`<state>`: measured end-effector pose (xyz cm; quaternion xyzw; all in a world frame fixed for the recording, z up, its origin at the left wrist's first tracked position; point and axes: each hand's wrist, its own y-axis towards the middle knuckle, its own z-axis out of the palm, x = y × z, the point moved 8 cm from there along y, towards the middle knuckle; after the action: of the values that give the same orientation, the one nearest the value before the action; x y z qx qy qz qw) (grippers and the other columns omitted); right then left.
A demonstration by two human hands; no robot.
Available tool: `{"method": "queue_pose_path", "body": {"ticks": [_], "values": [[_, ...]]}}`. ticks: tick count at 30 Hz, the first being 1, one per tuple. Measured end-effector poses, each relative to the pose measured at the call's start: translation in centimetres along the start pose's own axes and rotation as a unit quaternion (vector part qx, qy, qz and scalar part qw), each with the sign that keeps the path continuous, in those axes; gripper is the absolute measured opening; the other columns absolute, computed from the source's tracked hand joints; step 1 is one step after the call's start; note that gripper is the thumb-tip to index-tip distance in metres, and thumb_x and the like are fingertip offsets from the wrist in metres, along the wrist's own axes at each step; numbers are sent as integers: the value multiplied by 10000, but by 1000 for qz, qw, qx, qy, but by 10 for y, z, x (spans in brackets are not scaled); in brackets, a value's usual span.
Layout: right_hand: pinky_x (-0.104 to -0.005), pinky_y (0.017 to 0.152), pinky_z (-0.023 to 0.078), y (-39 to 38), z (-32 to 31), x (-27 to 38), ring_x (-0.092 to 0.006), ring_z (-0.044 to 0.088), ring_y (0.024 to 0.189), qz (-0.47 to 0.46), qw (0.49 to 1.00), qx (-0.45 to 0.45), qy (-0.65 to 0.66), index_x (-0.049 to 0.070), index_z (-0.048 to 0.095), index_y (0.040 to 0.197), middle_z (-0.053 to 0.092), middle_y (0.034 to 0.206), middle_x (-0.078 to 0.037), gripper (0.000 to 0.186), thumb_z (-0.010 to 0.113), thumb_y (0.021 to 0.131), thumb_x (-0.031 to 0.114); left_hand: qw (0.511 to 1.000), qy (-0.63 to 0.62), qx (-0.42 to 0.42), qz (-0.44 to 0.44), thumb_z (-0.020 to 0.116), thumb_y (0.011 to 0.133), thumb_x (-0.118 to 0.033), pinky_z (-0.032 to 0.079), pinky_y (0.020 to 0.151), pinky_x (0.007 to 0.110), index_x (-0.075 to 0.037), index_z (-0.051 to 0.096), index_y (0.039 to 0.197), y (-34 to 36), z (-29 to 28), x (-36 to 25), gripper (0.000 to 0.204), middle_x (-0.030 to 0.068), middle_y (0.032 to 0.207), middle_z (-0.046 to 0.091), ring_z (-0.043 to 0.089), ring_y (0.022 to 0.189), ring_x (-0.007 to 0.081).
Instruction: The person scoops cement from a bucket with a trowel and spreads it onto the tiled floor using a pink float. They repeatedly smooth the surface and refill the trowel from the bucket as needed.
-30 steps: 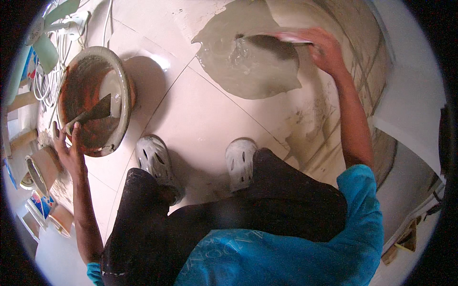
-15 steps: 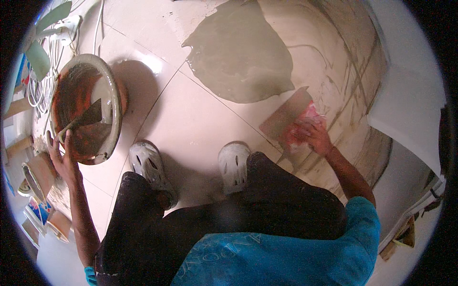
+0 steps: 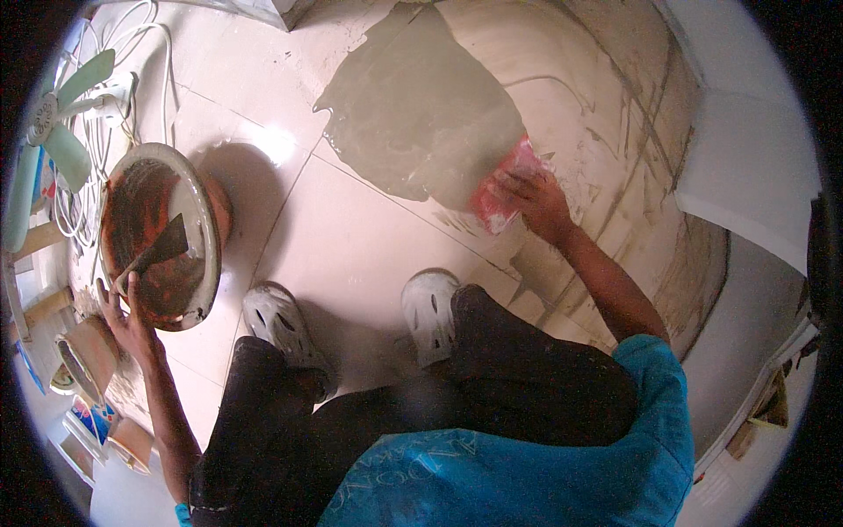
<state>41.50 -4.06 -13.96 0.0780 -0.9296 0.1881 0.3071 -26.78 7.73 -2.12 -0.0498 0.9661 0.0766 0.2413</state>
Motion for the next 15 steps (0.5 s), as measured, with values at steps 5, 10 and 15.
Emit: {"method": "queue_pose_path", "body": {"ticks": [5,10,15], "values": [[-471,1092,340,23,-16,-46,-230,540,1190,71,994,-10,-85,224,616,1264,583,1320,-5,498,567,781,112,994,-80,-31,-63,696,884,-250,207,1155,425,-30,655,1194,-1,1,-3,382,195,1512,332,295,1407,285],[-489,1145,285,54,-45,-29,-243,540,1204,-53,977,-63,-198,199,646,1224,631,1246,-28,476,579,767,84,997,-55,-11,-52,682,895,-250,224,1150,427,-36,652,1203,-1,-1,-8,376,185,1518,327,295,1408,287],[-487,1131,316,75,-67,-18,-252,566,1176,-133,962,-114,-208,161,681,1161,669,1170,-45,492,656,688,27,998,-41,-9,-37,678,898,-258,229,1148,433,-55,654,1208,-3,-3,-6,372,175,1522,323,289,1411,291]]}}
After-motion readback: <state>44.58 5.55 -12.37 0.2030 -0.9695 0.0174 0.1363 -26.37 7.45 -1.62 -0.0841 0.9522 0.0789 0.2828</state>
